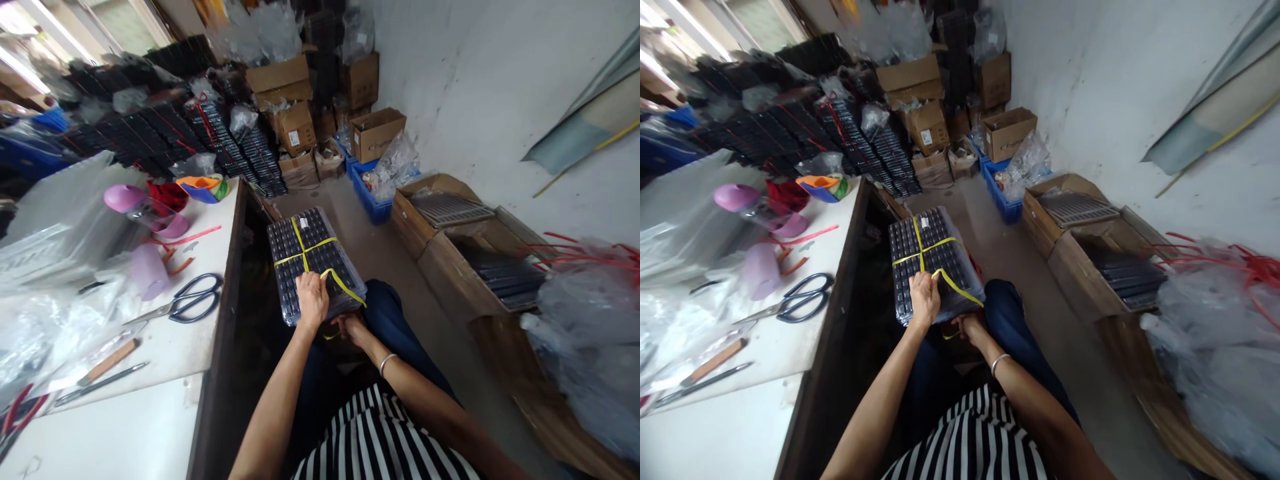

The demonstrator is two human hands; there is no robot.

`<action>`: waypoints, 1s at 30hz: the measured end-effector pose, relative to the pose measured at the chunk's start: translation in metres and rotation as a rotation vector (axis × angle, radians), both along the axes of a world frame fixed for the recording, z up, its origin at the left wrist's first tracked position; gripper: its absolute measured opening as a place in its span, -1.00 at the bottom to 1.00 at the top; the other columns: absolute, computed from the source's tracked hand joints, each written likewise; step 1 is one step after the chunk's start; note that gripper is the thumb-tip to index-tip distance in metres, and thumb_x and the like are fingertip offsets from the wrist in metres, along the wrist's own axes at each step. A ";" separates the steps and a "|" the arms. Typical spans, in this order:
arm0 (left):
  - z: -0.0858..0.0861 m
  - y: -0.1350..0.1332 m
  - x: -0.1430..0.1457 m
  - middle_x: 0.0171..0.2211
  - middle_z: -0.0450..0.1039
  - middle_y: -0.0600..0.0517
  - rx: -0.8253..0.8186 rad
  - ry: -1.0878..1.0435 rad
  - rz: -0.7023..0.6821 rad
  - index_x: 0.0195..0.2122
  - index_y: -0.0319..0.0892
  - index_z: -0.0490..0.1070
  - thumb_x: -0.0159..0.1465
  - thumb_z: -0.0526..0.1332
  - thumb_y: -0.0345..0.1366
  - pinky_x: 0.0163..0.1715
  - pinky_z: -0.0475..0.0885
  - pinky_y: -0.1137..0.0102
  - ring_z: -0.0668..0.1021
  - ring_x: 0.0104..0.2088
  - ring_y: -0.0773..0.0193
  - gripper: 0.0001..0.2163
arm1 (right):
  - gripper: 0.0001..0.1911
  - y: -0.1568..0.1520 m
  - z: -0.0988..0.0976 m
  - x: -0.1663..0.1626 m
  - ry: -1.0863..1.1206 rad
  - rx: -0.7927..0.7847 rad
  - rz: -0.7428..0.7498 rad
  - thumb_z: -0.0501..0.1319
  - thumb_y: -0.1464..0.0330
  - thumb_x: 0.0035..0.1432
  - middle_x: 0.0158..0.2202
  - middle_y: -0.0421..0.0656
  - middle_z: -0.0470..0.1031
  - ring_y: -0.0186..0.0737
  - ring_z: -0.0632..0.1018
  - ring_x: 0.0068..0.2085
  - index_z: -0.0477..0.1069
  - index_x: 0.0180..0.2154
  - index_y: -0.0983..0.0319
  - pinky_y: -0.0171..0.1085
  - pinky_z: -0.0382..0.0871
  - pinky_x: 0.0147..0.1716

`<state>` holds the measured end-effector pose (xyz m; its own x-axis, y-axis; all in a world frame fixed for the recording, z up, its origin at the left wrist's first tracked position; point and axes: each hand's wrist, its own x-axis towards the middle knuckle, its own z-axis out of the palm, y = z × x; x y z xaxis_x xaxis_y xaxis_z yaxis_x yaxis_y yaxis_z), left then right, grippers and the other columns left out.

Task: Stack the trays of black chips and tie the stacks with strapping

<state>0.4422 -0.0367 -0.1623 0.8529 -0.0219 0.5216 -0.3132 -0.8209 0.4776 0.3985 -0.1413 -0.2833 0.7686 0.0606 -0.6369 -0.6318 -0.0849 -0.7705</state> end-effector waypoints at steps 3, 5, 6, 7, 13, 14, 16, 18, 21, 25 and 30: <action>0.004 -0.003 0.003 -0.54 0.24 0.04 -0.002 -0.004 0.018 -0.57 -0.10 0.14 0.36 -0.10 -0.25 -0.31 0.20 0.28 0.32 -0.41 0.21 -0.67 | -0.73 -0.004 0.000 0.002 0.034 -0.006 0.052 0.13 0.26 0.25 -0.21 -0.13 0.45 -0.31 0.50 -0.30 0.36 -0.11 0.30 -0.25 0.46 -0.34; 0.005 -0.008 0.006 -0.52 0.24 0.04 -0.019 0.005 0.031 -0.56 -0.10 0.15 0.36 -0.09 -0.24 -0.29 0.19 0.28 0.31 -0.40 0.21 -0.68 | -0.73 -0.009 0.002 0.005 0.022 -0.022 0.074 0.13 0.25 0.25 -0.23 -0.14 0.45 -0.33 0.50 -0.33 0.37 -0.12 0.31 -0.27 0.45 -0.37; 0.004 -0.011 0.007 -0.52 0.23 0.04 -0.032 0.015 0.037 -0.56 -0.11 0.14 0.36 -0.09 -0.23 -0.28 0.19 0.28 0.31 -0.39 0.21 -0.68 | -0.73 -0.012 0.003 0.006 0.011 -0.034 0.085 0.13 0.25 0.25 -0.23 -0.14 0.45 -0.33 0.50 -0.32 0.37 -0.13 0.31 -0.27 0.45 -0.36; 0.003 -0.014 0.008 -0.51 0.23 0.04 -0.050 0.029 0.040 -0.56 -0.11 0.14 0.36 -0.08 -0.22 -0.26 0.19 0.28 0.31 -0.39 0.21 -0.68 | -0.73 -0.016 0.006 0.007 -0.002 -0.046 0.098 0.13 0.25 0.25 -0.22 -0.14 0.45 -0.31 0.50 -0.31 0.37 -0.13 0.31 -0.25 0.45 -0.35; 0.006 -0.023 0.009 -0.53 0.20 0.07 -0.221 0.170 -0.019 -0.54 -0.12 0.15 0.36 -0.11 -0.14 -0.27 0.23 0.32 0.33 -0.41 0.26 -0.65 | -0.81 -0.038 0.052 0.003 -0.113 -0.003 0.233 0.19 0.33 0.20 -0.32 -0.17 0.47 -0.34 0.49 -0.36 0.41 -0.19 0.32 -0.27 0.42 -0.34; 0.008 -0.020 0.009 -0.54 0.20 0.08 -0.251 0.205 -0.053 -0.54 -0.13 0.17 0.37 -0.12 -0.12 -0.31 0.24 0.35 0.33 -0.44 0.28 -0.64 | -0.84 -0.041 0.065 0.000 -0.144 0.039 0.260 0.18 0.38 0.18 -0.38 -0.17 0.48 -0.37 0.47 -0.43 0.42 -0.21 0.33 -0.30 0.39 -0.39; 0.013 -0.012 0.006 -0.53 0.24 0.08 -0.294 0.274 -0.146 -0.52 -0.15 0.23 0.36 -0.10 -0.10 -0.37 0.27 0.40 0.35 -0.46 0.32 -0.63 | -0.83 -0.047 0.092 -0.004 -0.215 0.141 0.306 0.13 0.44 0.15 -0.43 -0.15 0.51 -0.42 0.41 -0.54 0.44 -0.21 0.35 -0.35 0.32 -0.49; 0.017 -0.003 0.003 -0.50 0.31 0.07 -0.316 0.322 -0.240 -0.50 -0.17 0.30 0.35 -0.06 -0.10 -0.36 0.30 0.42 0.39 -0.43 0.33 -0.64 | -0.76 -0.051 0.115 -0.005 -0.293 0.230 0.333 0.06 0.46 0.14 -0.37 -0.10 0.55 -0.44 0.39 -0.57 0.45 -0.19 0.34 -0.38 0.26 -0.53; 0.017 0.006 -0.001 -0.45 0.36 0.05 -0.338 0.329 -0.306 -0.45 -0.18 0.35 0.34 -0.04 -0.11 -0.30 0.32 0.43 0.43 -0.37 0.33 -0.65 | -0.69 -0.052 0.135 -0.002 -0.425 0.278 0.339 0.07 0.46 0.08 -0.22 -0.07 0.55 -0.41 0.46 -0.54 0.43 -0.13 0.30 -0.38 0.23 -0.55; 0.013 0.008 -0.004 -0.44 0.37 0.04 -0.354 0.276 -0.309 -0.45 -0.18 0.36 0.34 -0.03 -0.13 -0.28 0.34 0.42 0.44 -0.35 0.31 -0.66 | -0.83 -0.049 0.143 0.006 -0.604 0.199 0.265 0.19 0.43 0.03 -0.38 -0.16 0.50 -0.37 0.44 -0.50 0.51 -0.30 0.26 -0.34 0.26 -0.45; 0.012 0.008 -0.009 -0.39 0.41 0.01 -0.356 0.161 -0.283 -0.41 -0.18 0.39 0.36 -0.05 -0.15 -0.17 0.37 0.35 0.47 -0.30 0.28 -0.67 | -0.87 -0.041 0.145 0.003 -0.792 0.172 0.077 0.27 0.28 0.04 -0.30 -0.13 0.40 -0.28 0.40 -0.29 0.51 -0.46 0.20 -0.28 0.28 -0.22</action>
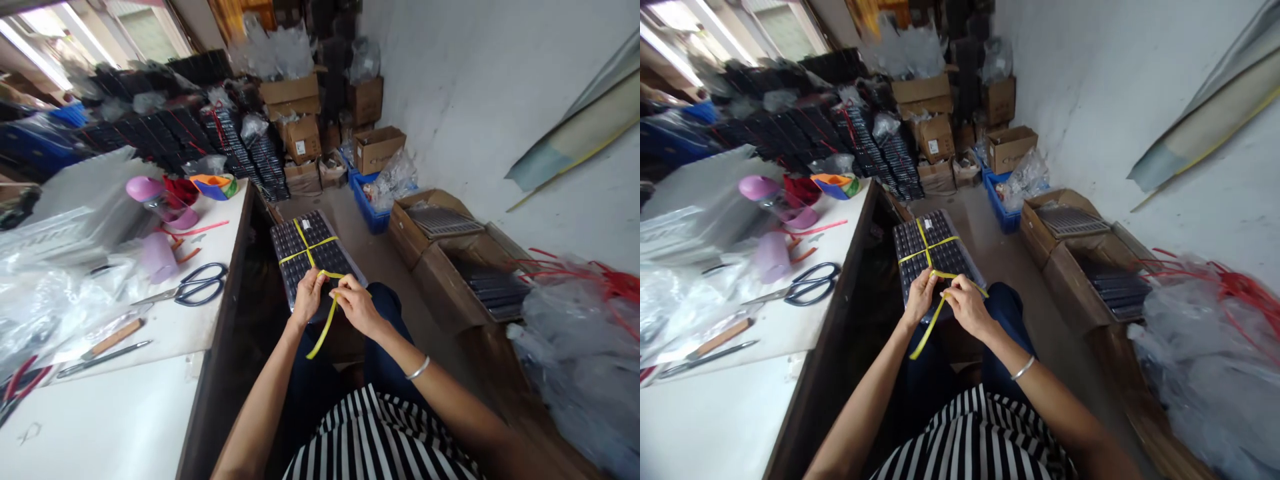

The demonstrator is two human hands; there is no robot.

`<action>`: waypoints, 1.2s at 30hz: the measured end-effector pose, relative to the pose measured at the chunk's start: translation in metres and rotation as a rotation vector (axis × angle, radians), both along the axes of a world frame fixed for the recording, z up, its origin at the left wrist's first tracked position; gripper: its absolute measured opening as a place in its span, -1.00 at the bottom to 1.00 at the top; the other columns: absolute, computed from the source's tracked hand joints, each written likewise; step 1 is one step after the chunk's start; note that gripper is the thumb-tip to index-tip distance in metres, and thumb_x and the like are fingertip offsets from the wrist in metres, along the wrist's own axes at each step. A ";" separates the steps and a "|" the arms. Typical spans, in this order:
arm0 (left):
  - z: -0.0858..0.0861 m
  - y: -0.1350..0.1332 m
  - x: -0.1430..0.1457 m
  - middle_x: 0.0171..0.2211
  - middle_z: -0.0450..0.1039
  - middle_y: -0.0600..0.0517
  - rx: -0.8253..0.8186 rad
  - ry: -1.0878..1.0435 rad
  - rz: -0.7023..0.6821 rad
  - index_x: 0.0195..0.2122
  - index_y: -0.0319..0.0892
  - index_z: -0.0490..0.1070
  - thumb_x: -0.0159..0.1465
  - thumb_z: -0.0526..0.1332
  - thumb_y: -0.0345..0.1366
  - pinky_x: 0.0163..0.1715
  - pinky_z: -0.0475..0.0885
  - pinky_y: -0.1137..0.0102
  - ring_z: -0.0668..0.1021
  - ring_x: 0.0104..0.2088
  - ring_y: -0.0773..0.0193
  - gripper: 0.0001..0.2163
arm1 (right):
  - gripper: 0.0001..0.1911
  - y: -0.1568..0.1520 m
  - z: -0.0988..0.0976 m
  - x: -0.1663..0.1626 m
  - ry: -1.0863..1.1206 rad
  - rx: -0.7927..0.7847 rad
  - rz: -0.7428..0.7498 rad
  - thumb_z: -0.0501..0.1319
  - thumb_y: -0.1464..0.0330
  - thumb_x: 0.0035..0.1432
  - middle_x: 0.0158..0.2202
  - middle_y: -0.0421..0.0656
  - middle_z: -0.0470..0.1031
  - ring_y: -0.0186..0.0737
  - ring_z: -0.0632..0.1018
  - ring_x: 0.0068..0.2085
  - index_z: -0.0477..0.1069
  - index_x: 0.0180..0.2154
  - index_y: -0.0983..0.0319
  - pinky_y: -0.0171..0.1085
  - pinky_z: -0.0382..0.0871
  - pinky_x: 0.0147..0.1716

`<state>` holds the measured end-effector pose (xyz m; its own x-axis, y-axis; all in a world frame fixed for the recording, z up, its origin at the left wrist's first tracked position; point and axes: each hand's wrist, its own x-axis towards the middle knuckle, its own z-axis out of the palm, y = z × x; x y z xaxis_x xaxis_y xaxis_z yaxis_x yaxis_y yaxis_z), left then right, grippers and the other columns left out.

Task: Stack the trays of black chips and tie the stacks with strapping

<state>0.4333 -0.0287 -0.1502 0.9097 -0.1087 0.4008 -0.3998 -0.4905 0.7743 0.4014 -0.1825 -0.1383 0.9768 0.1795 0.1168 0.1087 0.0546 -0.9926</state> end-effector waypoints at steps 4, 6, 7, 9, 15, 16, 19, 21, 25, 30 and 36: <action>-0.002 -0.001 -0.003 -0.30 0.47 -0.01 0.044 -0.102 -0.022 -0.30 -0.16 0.41 0.37 -0.06 -0.21 0.11 0.25 0.19 0.49 -0.18 0.27 -0.71 | -0.69 0.016 0.000 -0.005 0.030 0.136 -0.097 0.14 0.12 0.16 -0.43 -0.20 0.31 -0.37 0.30 -0.49 0.48 -0.34 0.21 -0.33 0.22 -0.48; -0.006 -0.002 -0.004 -0.25 0.48 -0.02 0.095 -0.140 -0.053 -0.25 -0.16 0.42 0.36 -0.04 -0.23 0.18 0.18 0.15 0.49 -0.11 0.26 -0.74 | -0.65 0.023 0.005 -0.003 0.078 0.211 -0.120 0.06 0.09 0.22 -0.55 -0.31 0.13 -0.44 0.15 -0.60 0.42 -0.18 0.18 -0.39 0.06 -0.61; -0.008 -0.002 -0.004 -0.22 0.48 -0.04 0.122 -0.155 -0.064 -0.22 -0.16 0.43 0.36 -0.03 -0.24 0.19 0.16 0.13 0.48 -0.07 0.25 -0.75 | -0.66 0.025 0.009 -0.002 0.124 0.287 -0.105 0.08 0.09 0.21 -0.58 -0.35 0.06 -0.45 0.08 -0.62 0.39 -0.12 0.17 -0.41 -0.01 -0.63; -0.011 -0.003 -0.003 -0.17 0.47 -0.06 0.175 -0.176 -0.069 -0.15 -0.17 0.43 0.35 -0.02 -0.26 0.20 0.16 0.11 0.46 0.00 0.22 -0.74 | -0.68 0.025 0.019 0.001 0.246 0.484 -0.045 0.20 0.12 0.13 -0.62 -0.40 -0.02 -0.48 0.02 -0.63 0.38 -0.18 0.20 -0.43 -0.08 -0.65; -0.020 -0.013 0.002 0.13 0.31 -0.17 0.311 -0.160 0.056 0.10 -0.22 0.28 0.34 -0.04 -0.33 0.20 0.17 0.06 0.20 0.25 0.09 -0.66 | -0.60 0.019 0.037 -0.018 0.515 0.707 0.024 0.34 0.13 -0.04 -0.70 -0.43 -0.05 -0.56 -0.05 -0.68 0.23 -0.55 0.26 -0.41 -0.22 -0.69; -0.022 -0.015 0.003 0.18 0.24 -0.21 0.329 -0.146 0.103 0.15 -0.25 0.21 0.33 -0.04 -0.32 0.20 0.15 0.05 0.13 0.28 0.06 -0.63 | -0.57 0.020 0.036 -0.024 0.545 0.718 0.026 0.35 0.12 -0.07 -0.70 -0.44 -0.04 -0.56 -0.05 -0.68 0.20 -0.56 0.26 -0.41 -0.22 -0.69; -0.027 -0.021 0.008 0.25 0.10 -0.26 0.385 -0.087 0.237 0.23 -0.31 0.07 0.35 -0.09 -0.31 0.22 0.11 0.05 0.04 0.30 0.06 -0.57 | -0.53 0.028 0.034 -0.041 0.597 0.754 0.012 0.36 0.09 -0.10 -0.70 -0.43 0.00 -0.57 -0.03 -0.68 0.16 -0.58 0.25 -0.42 -0.19 -0.68; -0.027 -0.021 0.014 0.26 0.08 -0.24 0.430 -0.038 0.299 0.24 -0.29 0.04 0.36 -0.13 -0.32 0.22 0.10 0.04 0.01 0.31 0.06 -0.57 | -0.53 0.033 0.034 -0.046 0.621 0.778 0.000 0.36 0.09 -0.11 -0.70 -0.43 0.01 -0.57 -0.01 -0.68 0.17 -0.57 0.25 -0.42 -0.17 -0.67; -0.009 -0.009 0.040 0.22 0.16 -0.25 0.560 0.072 0.304 0.19 -0.28 0.14 0.36 -0.12 -0.36 0.16 0.12 -0.04 0.09 0.28 -0.03 -0.61 | -0.55 0.039 0.031 -0.046 0.643 0.839 0.016 0.37 0.11 -0.10 -0.70 -0.43 -0.01 -0.57 -0.01 -0.68 0.19 -0.56 0.26 -0.40 -0.18 -0.66; 0.035 0.016 0.096 0.03 0.35 -0.11 0.756 0.270 0.080 0.00 -0.21 0.34 0.28 0.14 -0.25 0.01 0.32 0.02 0.41 0.03 0.09 -0.72 | -0.53 0.039 0.024 -0.046 0.648 0.915 -0.008 0.32 0.09 -0.03 -0.69 -0.43 -0.05 -0.55 -0.03 -0.67 0.14 -0.58 0.24 -0.39 -0.14 -0.65; 0.072 0.036 0.155 -0.20 0.46 -0.01 0.916 0.611 -0.274 -0.19 -0.25 0.42 0.25 0.19 -0.24 -0.23 0.47 0.26 0.52 -0.23 0.25 -0.80 | -0.61 0.025 0.017 -0.044 0.736 1.067 -0.009 0.37 0.18 -0.06 -0.67 -0.41 0.03 -0.55 -0.02 -0.66 0.21 -0.54 0.26 -0.41 -0.15 -0.64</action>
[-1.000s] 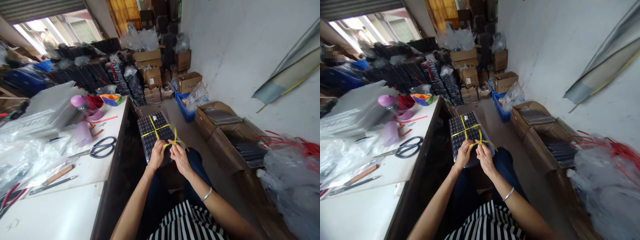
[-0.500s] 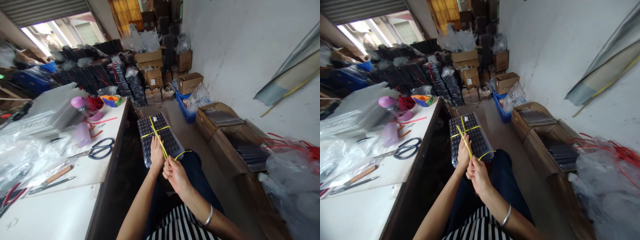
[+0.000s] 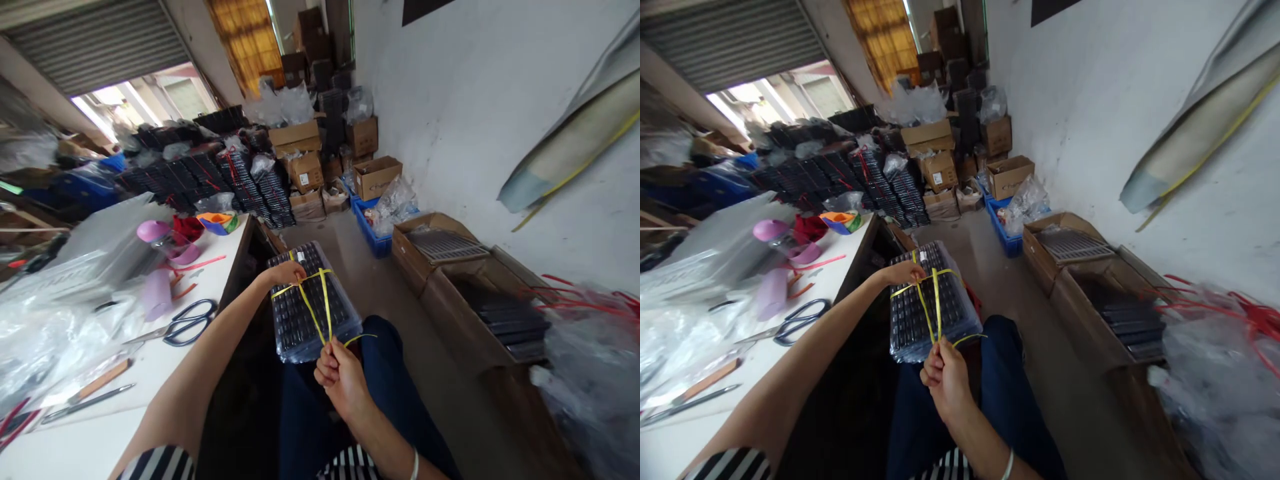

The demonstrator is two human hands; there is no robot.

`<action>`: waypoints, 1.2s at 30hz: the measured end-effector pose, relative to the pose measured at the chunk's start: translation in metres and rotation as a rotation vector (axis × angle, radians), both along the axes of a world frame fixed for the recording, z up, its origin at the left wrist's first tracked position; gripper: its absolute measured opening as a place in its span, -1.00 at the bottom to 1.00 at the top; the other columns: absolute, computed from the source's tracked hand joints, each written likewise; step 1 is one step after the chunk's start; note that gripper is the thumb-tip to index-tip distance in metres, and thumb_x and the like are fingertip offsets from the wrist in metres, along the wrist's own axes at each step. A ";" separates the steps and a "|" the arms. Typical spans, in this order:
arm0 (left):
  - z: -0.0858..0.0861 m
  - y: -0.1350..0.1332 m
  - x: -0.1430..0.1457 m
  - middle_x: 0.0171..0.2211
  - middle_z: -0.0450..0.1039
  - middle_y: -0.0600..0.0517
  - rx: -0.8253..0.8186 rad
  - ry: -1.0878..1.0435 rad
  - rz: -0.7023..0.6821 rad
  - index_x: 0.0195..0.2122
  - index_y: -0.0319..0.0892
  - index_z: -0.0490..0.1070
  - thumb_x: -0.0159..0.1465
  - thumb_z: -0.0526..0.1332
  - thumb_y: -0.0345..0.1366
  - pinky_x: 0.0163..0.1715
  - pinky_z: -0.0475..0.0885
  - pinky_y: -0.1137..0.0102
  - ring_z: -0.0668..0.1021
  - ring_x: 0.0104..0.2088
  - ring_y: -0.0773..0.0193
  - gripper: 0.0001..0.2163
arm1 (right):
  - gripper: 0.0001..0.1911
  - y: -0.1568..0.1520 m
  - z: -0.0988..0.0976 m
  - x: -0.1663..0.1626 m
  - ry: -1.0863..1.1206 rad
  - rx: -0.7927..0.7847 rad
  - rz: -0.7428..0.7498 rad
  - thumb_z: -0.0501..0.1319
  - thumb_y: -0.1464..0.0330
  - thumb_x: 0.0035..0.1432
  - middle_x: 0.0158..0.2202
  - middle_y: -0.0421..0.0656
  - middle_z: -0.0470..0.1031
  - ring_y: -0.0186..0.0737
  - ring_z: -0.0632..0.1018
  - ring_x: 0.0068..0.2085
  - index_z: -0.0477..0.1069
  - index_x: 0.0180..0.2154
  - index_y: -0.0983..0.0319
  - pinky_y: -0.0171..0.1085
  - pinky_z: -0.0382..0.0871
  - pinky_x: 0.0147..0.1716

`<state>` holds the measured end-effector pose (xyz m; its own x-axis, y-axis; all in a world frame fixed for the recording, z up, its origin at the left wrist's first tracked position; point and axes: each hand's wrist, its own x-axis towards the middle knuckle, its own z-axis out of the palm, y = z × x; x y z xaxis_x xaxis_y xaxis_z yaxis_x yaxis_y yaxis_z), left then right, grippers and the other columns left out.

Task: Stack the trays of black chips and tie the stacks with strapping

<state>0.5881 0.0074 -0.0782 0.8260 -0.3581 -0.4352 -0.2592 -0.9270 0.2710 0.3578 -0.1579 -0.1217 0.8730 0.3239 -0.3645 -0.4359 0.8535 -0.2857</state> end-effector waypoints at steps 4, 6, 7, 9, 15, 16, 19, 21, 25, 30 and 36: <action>0.005 -0.005 0.011 -0.23 0.46 0.00 0.092 0.086 -0.013 -0.18 -0.26 0.41 0.25 0.19 -0.23 -0.30 0.48 0.30 0.52 -0.29 0.29 -0.80 | -0.63 -0.013 -0.003 0.010 0.050 0.045 -0.036 0.42 0.22 -0.15 -0.68 -0.42 0.05 -0.57 -0.04 -0.66 0.29 -0.51 0.29 -0.42 -0.19 -0.65; 0.005 -0.012 0.010 -0.23 0.46 -0.01 0.138 0.056 0.003 -0.18 -0.26 0.40 0.26 0.18 -0.22 -0.30 0.48 0.30 0.52 -0.29 0.29 -0.79 | -0.66 -0.019 -0.003 0.011 0.054 0.020 -0.055 0.42 0.23 -0.16 -0.68 -0.42 0.06 -0.57 -0.04 -0.66 0.36 -0.43 0.29 -0.42 -0.20 -0.65; 0.005 -0.016 0.008 -0.21 0.46 -0.01 0.160 0.025 0.013 -0.17 -0.25 0.41 0.26 0.18 -0.22 -0.28 0.48 0.29 0.52 -0.28 0.28 -0.78 | -0.66 -0.022 -0.002 0.009 0.048 -0.001 -0.069 0.42 0.24 -0.14 -0.68 -0.42 0.08 -0.56 -0.03 -0.66 0.38 -0.37 0.28 -0.42 -0.20 -0.65; 0.004 -0.022 0.002 -0.17 0.45 -0.03 0.204 -0.065 0.040 -0.15 -0.23 0.40 0.26 0.18 -0.21 -0.22 0.46 0.24 0.51 -0.21 0.25 -0.78 | -0.63 -0.027 -0.003 0.002 0.036 -0.050 -0.086 0.40 0.24 -0.11 -0.66 -0.42 0.11 -0.55 -0.01 -0.66 0.39 -0.26 0.23 -0.41 -0.18 -0.64; -0.014 -0.042 -0.028 0.02 0.33 -0.10 0.282 -0.361 0.178 0.05 -0.20 0.29 0.27 0.15 -0.21 -0.10 0.42 0.11 0.46 -0.06 0.13 -0.66 | -0.41 -0.026 -0.011 -0.032 0.066 -0.170 0.037 0.40 0.13 -0.17 -0.69 -0.43 0.11 -0.55 -0.02 -0.68 0.38 -0.10 0.24 -0.38 -0.20 -0.65; -0.017 -0.046 -0.031 0.05 0.31 -0.11 0.284 -0.391 0.204 0.08 -0.19 0.26 0.28 0.14 -0.22 -0.10 0.42 0.10 0.46 -0.06 0.13 -0.64 | -0.40 -0.023 -0.013 -0.036 0.065 -0.188 0.076 0.41 0.11 -0.20 -0.70 -0.44 0.09 -0.55 -0.02 -0.69 0.39 -0.13 0.25 -0.38 -0.21 -0.65; -0.025 -0.053 -0.032 0.07 0.29 -0.13 0.271 -0.414 0.258 0.07 -0.20 0.26 0.28 0.15 -0.22 -0.10 0.42 0.10 0.46 -0.05 0.12 -0.64 | -0.42 -0.014 -0.014 -0.042 0.032 -0.234 0.173 0.39 0.04 -0.23 -0.71 -0.44 0.07 -0.55 -0.02 -0.70 0.40 -0.21 0.26 -0.37 -0.24 -0.66; -0.025 -0.054 -0.029 0.02 0.34 -0.12 0.239 -0.381 0.270 0.01 -0.23 0.32 0.27 0.16 -0.22 -0.09 0.41 0.10 0.46 -0.06 0.13 -0.68 | -0.45 -0.010 -0.014 -0.044 -0.004 -0.261 0.203 0.36 0.02 -0.20 -0.70 -0.43 0.07 -0.55 -0.02 -0.70 0.39 -0.25 0.26 -0.37 -0.26 -0.66; -0.021 -0.042 -0.024 -0.07 0.40 -0.07 0.095 -0.298 0.290 -0.07 -0.23 0.37 0.26 0.18 -0.22 -0.12 0.43 0.14 0.48 -0.11 0.18 -0.73 | -0.44 -0.006 -0.010 -0.045 -0.045 -0.323 0.221 0.30 -0.06 -0.14 -0.67 -0.43 0.04 -0.55 -0.04 -0.68 0.37 -0.25 0.25 -0.38 -0.25 -0.66; -0.022 -0.024 -0.025 -0.15 0.43 -0.04 -0.205 -0.271 0.452 -0.14 -0.22 0.39 0.26 0.17 -0.19 -0.18 0.44 0.21 0.50 -0.17 0.22 -0.77 | -0.40 -0.002 -0.002 -0.048 -0.147 -0.426 0.309 0.16 -0.14 -0.02 -0.62 -0.39 0.06 -0.53 -0.02 -0.65 0.38 -0.20 0.24 -0.41 -0.19 -0.68; 0.008 -0.010 -0.026 -0.34 0.43 0.01 -0.709 -0.251 0.646 -0.25 -0.26 0.38 0.29 0.10 -0.10 -0.37 0.44 0.33 0.49 -0.39 0.33 -0.72 | -0.36 0.000 -0.004 -0.054 -0.270 -0.578 0.380 0.07 -0.19 0.02 -0.58 -0.35 0.07 -0.55 0.00 -0.66 0.43 -0.32 0.28 -0.41 -0.14 -0.70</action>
<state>0.5621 -0.0023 -0.0701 0.9933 0.0835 -0.0801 0.1131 -0.5553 0.8239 0.3035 -0.1574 -0.1254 0.8223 0.4432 -0.3570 -0.5222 0.3383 -0.7828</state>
